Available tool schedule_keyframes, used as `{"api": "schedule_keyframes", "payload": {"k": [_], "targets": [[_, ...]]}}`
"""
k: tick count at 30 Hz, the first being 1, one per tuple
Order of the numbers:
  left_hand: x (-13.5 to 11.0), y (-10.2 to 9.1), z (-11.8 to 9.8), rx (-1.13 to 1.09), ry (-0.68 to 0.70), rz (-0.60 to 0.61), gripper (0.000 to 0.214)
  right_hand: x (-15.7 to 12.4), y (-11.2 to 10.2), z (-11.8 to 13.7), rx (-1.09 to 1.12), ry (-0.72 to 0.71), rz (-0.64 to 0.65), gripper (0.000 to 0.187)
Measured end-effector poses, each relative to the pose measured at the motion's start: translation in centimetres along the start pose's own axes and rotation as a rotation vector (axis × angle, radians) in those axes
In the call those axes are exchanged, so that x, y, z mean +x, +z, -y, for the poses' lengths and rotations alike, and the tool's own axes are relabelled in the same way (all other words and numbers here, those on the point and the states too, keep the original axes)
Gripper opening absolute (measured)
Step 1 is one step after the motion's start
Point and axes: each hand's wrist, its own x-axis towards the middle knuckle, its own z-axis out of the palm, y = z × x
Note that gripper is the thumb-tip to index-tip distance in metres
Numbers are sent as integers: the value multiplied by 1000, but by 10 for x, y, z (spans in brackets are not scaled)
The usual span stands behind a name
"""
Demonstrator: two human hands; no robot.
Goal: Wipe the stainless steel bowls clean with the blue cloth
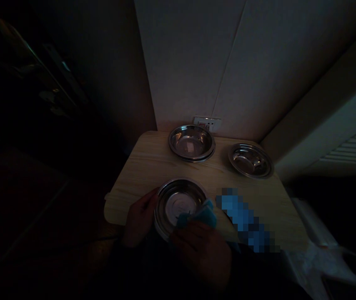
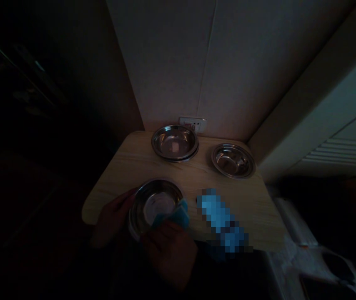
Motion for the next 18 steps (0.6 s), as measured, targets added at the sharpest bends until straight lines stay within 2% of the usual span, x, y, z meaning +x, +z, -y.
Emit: {"api": "schedule_keyframes", "payload": {"k": [4, 9, 13, 15, 18], "targets": [[-5, 9, 1, -51, -33, -37, 43, -6, -2, -1, -40, 32, -55, 18], [-28, 14, 5, -38, -86, -78, 41, 8, 21, 11, -147, 146, -105, 22], [-30, 10, 8, -23, -77, -121, 43, 19, 32, 15, -177, 162, -126, 23], [-26, 7, 8, -18, -30, -101, 42, 18, 27, 11, -153, 132, -105, 22], [-20, 5, 6, -1, -29, -91, 43, 9, 7, -2, -93, 51, -25, 18]]}}
